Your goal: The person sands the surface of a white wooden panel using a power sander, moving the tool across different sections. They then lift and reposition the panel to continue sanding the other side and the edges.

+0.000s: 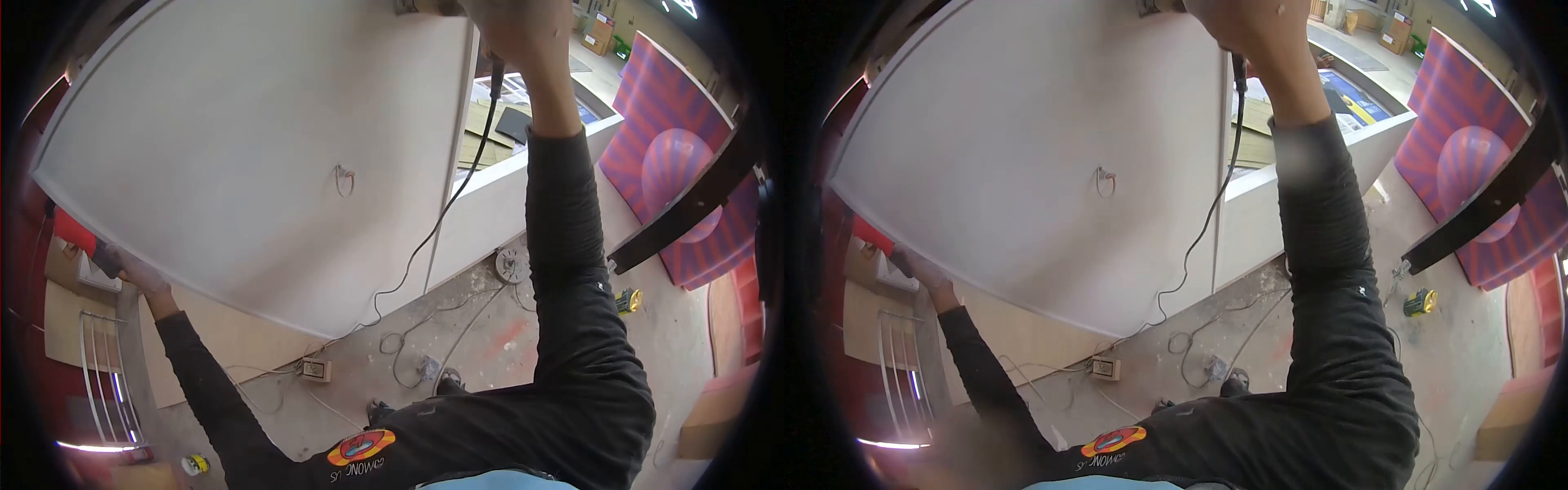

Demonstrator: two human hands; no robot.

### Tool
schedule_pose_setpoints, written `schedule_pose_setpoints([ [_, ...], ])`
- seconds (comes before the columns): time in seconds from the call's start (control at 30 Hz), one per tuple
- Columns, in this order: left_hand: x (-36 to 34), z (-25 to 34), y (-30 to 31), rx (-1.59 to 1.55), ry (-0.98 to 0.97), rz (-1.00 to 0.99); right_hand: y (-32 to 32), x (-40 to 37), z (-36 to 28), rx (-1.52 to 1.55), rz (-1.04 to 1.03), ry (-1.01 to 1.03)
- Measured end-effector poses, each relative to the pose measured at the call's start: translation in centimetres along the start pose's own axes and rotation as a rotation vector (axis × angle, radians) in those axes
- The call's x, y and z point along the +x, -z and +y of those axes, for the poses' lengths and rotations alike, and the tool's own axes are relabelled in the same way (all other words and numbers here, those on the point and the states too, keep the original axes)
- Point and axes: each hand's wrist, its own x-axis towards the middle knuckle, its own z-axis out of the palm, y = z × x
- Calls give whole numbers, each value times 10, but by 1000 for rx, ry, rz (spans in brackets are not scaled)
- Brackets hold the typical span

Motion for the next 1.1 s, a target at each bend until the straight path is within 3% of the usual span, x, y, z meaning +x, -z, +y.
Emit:
schedule_pose_setpoints([
  [0.07,10,-13,2,14,-53,-11,3,10,0,33,-10,217],
  [0.1,15,-17,6,22,-77,-17,1,-1,2,35,-10,215],
  [0.17,25,-21,17,28,-40,-47,-7,-48,13,-82,-34,154],
  [0.43,21,-23,7,107,-4,5,5,-291,5,17,-189,-89],
  [0.5,22,-23,2,184,-120,39,9,-285,9,20,-190,-74],
  [0.57,19,-19,-3,143,-103,29,9,-266,15,-6,-215,-91],
  [0.67,12,-18,-14,72,-53,-8,2,-186,14,-18,-149,-97],
  [0.73,12,-17,-14,33,-44,-21,-4,-127,16,14,-29,23],
  [0.8,12,-17,-15,-2,2,-17,-10,-78,17,-109,-58,-42],
  [0.87,-4,-8,-31,35,-21,18,-20,-36,27,-103,46,79],
  [0.93,-3,-7,-34,69,-47,62,-6,1,7,-18,-6,7],
  [1.0,-1,-11,-26,64,-38,-9,-7,-2,-4,45,-66,-67],
  [1.07,-3,-9,-28,48,-41,-17,-30,-33,3,-42,90,145],
  [1.1,-6,-8,-31,33,-41,-39,-27,-58,-14,4,30,164],
])
